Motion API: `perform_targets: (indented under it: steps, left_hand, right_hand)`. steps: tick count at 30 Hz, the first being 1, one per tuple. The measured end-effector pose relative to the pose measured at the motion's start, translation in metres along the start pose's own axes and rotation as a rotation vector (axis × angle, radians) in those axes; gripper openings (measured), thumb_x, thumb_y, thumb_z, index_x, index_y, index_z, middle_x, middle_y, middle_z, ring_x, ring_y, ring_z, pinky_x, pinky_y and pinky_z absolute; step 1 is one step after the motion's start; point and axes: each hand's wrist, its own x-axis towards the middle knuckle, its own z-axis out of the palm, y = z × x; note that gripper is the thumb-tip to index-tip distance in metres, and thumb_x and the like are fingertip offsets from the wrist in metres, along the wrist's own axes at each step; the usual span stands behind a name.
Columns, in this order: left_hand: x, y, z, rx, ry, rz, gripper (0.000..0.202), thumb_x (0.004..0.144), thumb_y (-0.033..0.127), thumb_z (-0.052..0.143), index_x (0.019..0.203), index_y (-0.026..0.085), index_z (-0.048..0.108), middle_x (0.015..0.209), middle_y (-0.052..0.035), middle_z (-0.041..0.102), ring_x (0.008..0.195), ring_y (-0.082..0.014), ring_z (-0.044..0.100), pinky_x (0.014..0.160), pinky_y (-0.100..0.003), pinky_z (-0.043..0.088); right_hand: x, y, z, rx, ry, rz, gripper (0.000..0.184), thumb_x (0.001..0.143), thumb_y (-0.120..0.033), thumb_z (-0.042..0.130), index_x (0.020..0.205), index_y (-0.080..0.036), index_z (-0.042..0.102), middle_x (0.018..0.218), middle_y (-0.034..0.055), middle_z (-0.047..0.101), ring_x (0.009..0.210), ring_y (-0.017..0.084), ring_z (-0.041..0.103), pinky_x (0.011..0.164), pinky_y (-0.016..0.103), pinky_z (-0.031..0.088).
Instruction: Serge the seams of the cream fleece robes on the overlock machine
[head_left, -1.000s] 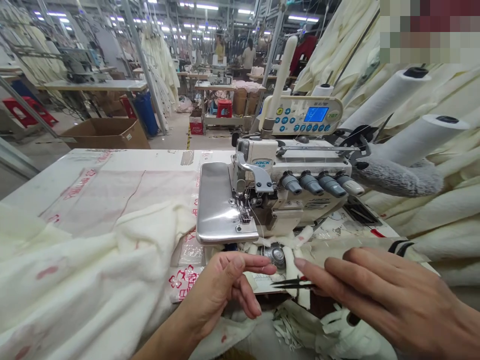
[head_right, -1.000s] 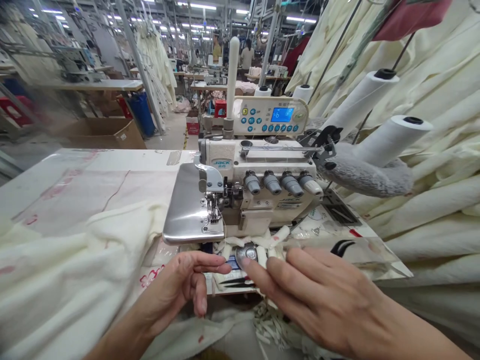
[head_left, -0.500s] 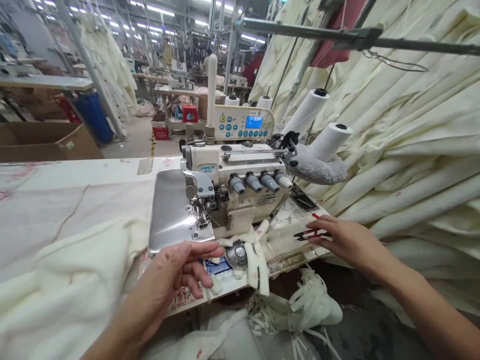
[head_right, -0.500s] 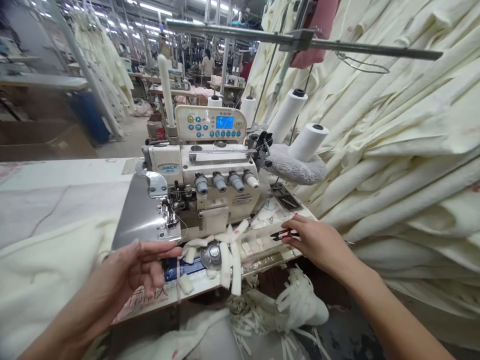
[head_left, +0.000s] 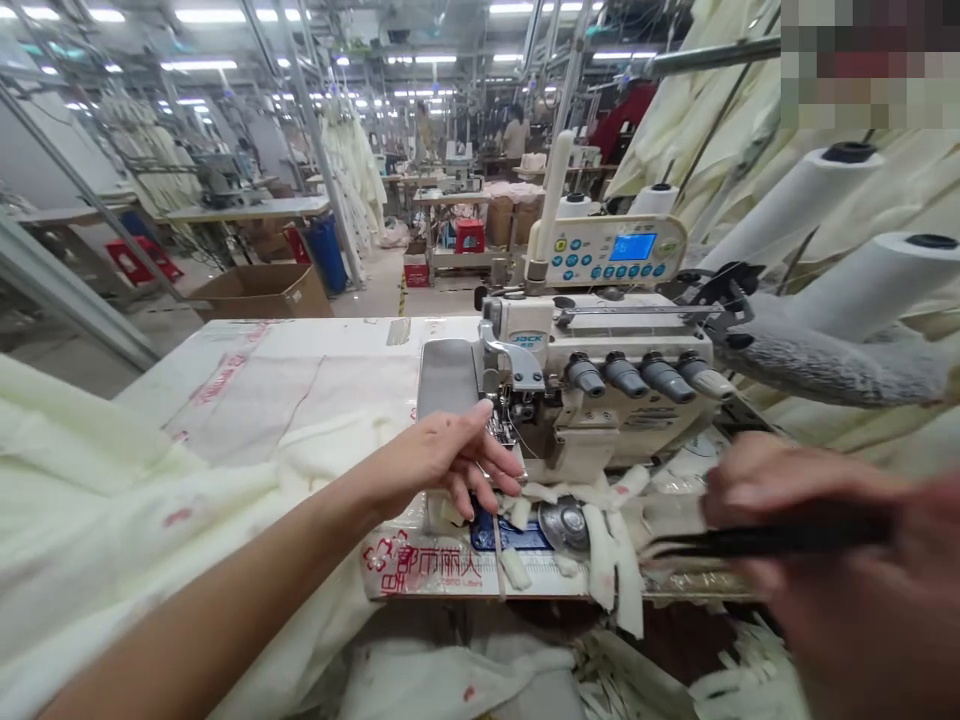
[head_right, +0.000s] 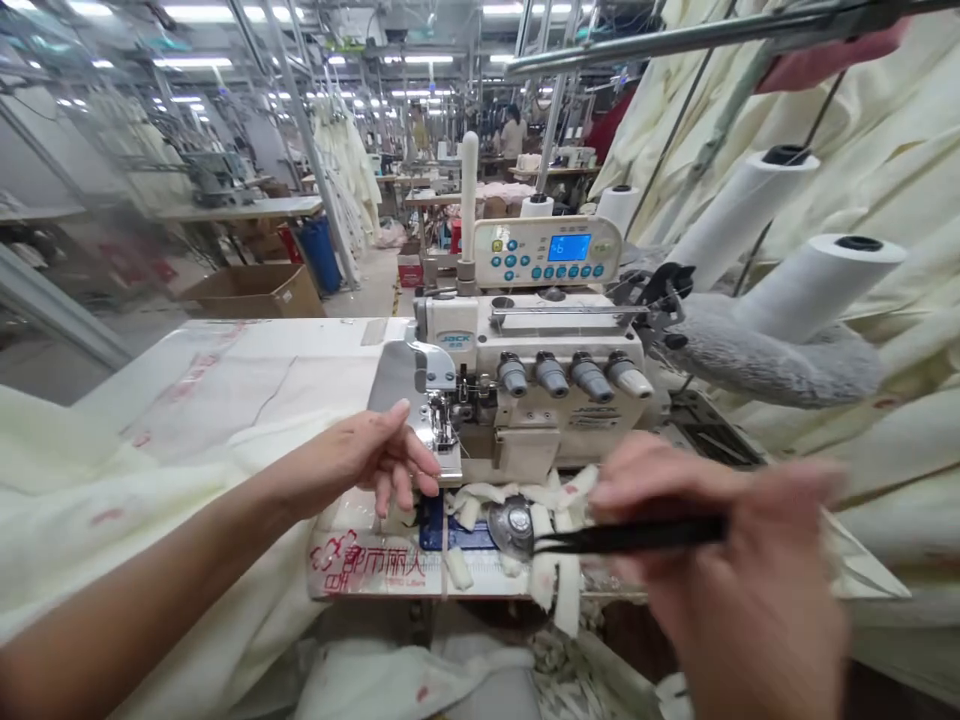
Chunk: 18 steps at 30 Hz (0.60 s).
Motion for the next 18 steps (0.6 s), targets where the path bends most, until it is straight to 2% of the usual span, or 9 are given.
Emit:
perform_targets:
  steps: [1, 2, 3, 4, 6, 7, 9, 12, 18]
  left_hand:
    - [0.002, 0.001, -0.002, 0.009, -0.028, -0.018, 0.058, 0.083, 0.060, 0.045, 0.077, 0.009, 0.071, 0.074, -0.0135, 0.072, 0.052, -0.0108, 0.063, 0.042, -0.016, 0.047]
    - [0.004, 0.001, -0.003, 0.017, -0.059, -0.037, 0.058, 0.082, 0.061, 0.046, 0.076, 0.009, 0.070, 0.073, -0.0128, 0.072, 0.051, -0.0105, 0.063, 0.042, -0.016, 0.046]
    - [0.006, 0.001, -0.004, 0.020, -0.088, -0.055, 0.059, 0.081, 0.062, 0.046, 0.075, 0.009, 0.070, 0.071, -0.0121, 0.071, 0.051, -0.0102, 0.062, 0.041, -0.015, 0.046]
    - [0.008, 0.001, -0.005, 0.020, -0.112, -0.072, 0.059, 0.080, 0.063, 0.047, 0.074, 0.009, 0.069, 0.070, -0.0112, 0.071, 0.050, -0.0100, 0.062, 0.041, -0.015, 0.046]
    - [0.011, 0.001, -0.007, 0.010, -0.131, -0.092, 0.060, 0.079, 0.065, 0.047, 0.073, 0.009, 0.068, 0.067, -0.0091, 0.070, 0.049, -0.0092, 0.061, 0.040, -0.015, 0.045]
    - [0.012, 0.001, -0.007, 0.004, -0.130, -0.097, 0.060, 0.079, 0.065, 0.047, 0.072, 0.009, 0.068, 0.065, -0.0082, 0.070, 0.048, -0.0087, 0.061, 0.040, -0.015, 0.045]
    - [0.013, 0.002, -0.007, -0.003, -0.128, -0.110, 0.060, 0.078, 0.066, 0.048, 0.071, 0.009, 0.067, 0.062, -0.0068, 0.069, 0.046, -0.0079, 0.059, 0.039, -0.014, 0.045]
    - [0.013, 0.003, -0.007, -0.003, -0.126, -0.120, 0.060, 0.077, 0.067, 0.049, 0.069, 0.009, 0.066, 0.060, -0.0057, 0.068, 0.045, -0.0071, 0.058, 0.039, -0.014, 0.044]
    - [0.012, 0.004, -0.007, -0.011, -0.121, -0.130, 0.060, 0.075, 0.067, 0.051, 0.069, 0.009, 0.065, 0.060, -0.0056, 0.068, 0.044, -0.0073, 0.058, 0.039, -0.015, 0.045]
  right_hand:
    - [0.006, -0.007, 0.021, 0.374, 0.158, 0.188, 0.063, 0.096, -0.045, 0.003, 0.075, -0.027, 0.061, 0.069, 0.0002, 0.051, 0.043, 0.010, 0.051, 0.042, 0.026, 0.047]
    - [0.010, -0.013, 0.041, 0.626, 0.212, 0.282, 0.061, 0.094, -0.054, 0.014, 0.070, -0.026, 0.063, 0.071, -0.0001, 0.053, 0.045, 0.009, 0.054, 0.041, 0.025, 0.048]
    - [0.013, -0.016, 0.058, 0.787, 0.272, 0.359, 0.052, 0.089, -0.060, 0.033, 0.068, -0.025, 0.065, 0.076, 0.0003, 0.056, 0.050, 0.011, 0.059, 0.042, 0.023, 0.050]
    - [0.013, -0.019, 0.073, 0.881, 0.301, 0.410, 0.038, 0.080, -0.059, 0.054, 0.068, -0.025, 0.067, 0.080, 0.0002, 0.059, 0.056, 0.012, 0.063, 0.044, 0.022, 0.052]
    - [0.008, -0.019, 0.092, 0.922, 0.347, 0.446, 0.020, 0.062, -0.040, 0.080, 0.068, -0.024, 0.068, 0.084, -0.0002, 0.062, 0.066, 0.014, 0.067, 0.051, 0.019, 0.055]
    - [0.004, -0.019, 0.099, 0.910, 0.373, 0.451, 0.019, 0.059, -0.029, 0.083, 0.069, -0.024, 0.068, 0.083, -0.0009, 0.063, 0.068, 0.014, 0.066, 0.054, 0.019, 0.056]
    - [-0.005, -0.017, 0.106, 0.844, 0.431, 0.432, 0.018, 0.062, -0.019, 0.081, 0.072, -0.024, 0.067, 0.080, -0.0013, 0.063, 0.071, 0.013, 0.066, 0.061, 0.020, 0.058]
    - [-0.016, -0.014, 0.111, 0.730, 0.479, 0.395, 0.017, 0.068, -0.015, 0.075, 0.079, -0.024, 0.065, 0.080, -0.0005, 0.064, 0.076, 0.014, 0.064, 0.069, 0.024, 0.059]
    - [-0.020, -0.011, 0.116, 0.656, 0.447, 0.333, 0.018, 0.071, -0.012, 0.072, 0.082, -0.023, 0.063, 0.083, -0.0003, 0.063, 0.080, 0.013, 0.064, 0.072, 0.024, 0.058]
